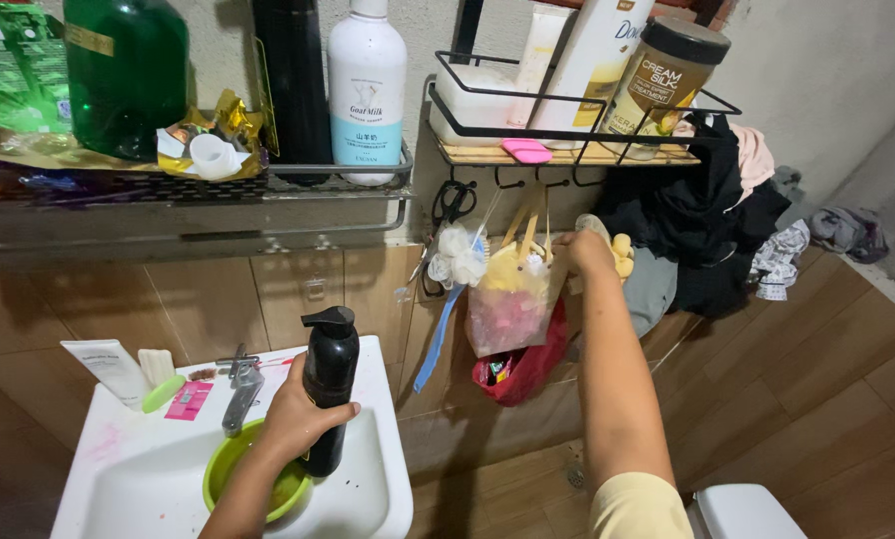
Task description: The person organizes items on and around a bathroom sink. They move a toothbrush, scissors, and small packets, placing some into a hanging plastic bag. They then fill a green cup with water from a bucket and handle a black pump bottle, placing it back on the shelf.
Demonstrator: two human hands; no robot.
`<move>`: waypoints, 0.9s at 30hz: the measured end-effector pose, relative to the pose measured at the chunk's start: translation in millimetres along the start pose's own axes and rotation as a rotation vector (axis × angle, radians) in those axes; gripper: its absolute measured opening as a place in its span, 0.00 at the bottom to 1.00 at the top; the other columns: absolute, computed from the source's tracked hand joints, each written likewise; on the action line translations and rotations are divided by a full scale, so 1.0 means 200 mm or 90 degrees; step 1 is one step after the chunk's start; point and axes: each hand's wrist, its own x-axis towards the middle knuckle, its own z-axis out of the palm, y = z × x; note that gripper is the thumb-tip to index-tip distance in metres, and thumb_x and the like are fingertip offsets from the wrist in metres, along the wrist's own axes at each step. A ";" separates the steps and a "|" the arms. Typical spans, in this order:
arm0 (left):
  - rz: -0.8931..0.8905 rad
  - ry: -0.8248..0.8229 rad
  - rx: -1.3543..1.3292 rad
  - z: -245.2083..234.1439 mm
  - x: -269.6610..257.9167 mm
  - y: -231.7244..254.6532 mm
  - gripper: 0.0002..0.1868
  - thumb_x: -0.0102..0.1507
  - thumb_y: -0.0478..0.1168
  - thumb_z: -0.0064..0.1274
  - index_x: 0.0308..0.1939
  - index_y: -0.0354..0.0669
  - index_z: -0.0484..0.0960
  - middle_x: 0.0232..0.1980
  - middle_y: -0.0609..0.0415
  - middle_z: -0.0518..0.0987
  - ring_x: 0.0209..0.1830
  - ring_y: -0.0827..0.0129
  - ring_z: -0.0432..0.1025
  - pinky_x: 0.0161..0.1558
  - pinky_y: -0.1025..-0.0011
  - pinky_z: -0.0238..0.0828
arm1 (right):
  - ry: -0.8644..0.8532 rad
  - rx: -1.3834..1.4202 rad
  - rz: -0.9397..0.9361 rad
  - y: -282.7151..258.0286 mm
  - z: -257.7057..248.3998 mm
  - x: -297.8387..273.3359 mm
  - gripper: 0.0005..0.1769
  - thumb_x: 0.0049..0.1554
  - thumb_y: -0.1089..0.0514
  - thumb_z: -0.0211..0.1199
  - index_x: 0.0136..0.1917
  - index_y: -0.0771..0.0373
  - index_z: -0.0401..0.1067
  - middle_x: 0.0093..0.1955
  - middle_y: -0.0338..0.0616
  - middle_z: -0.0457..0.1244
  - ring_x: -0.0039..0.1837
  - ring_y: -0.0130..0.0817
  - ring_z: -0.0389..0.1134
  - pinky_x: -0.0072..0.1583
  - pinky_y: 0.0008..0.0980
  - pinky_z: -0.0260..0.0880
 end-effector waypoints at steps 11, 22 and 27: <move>0.006 -0.002 -0.015 0.02 -0.01 0.00 0.53 0.38 0.46 0.73 0.67 0.47 0.67 0.51 0.46 0.84 0.51 0.56 0.80 0.56 0.61 0.73 | 0.009 -0.014 -0.016 -0.05 -0.05 -0.08 0.19 0.58 0.44 0.60 0.62 0.44 0.78 0.57 0.52 0.69 0.59 0.51 0.70 0.61 0.44 0.69; 0.005 -0.005 -0.005 0.01 -0.03 0.01 0.53 0.39 0.46 0.72 0.67 0.47 0.67 0.50 0.45 0.84 0.51 0.55 0.80 0.56 0.61 0.73 | 0.179 0.140 -0.066 -0.07 -0.12 -0.24 0.20 0.58 0.54 0.61 0.62 0.58 0.77 0.56 0.61 0.68 0.60 0.55 0.69 0.61 0.44 0.68; 0.003 -0.014 -0.002 0.01 -0.03 0.02 0.53 0.39 0.46 0.72 0.67 0.47 0.66 0.51 0.45 0.83 0.51 0.56 0.79 0.57 0.61 0.73 | 0.161 0.225 -0.018 -0.26 -0.21 -0.43 0.17 0.60 0.53 0.62 0.60 0.59 0.78 0.52 0.57 0.72 0.54 0.45 0.74 0.58 0.39 0.72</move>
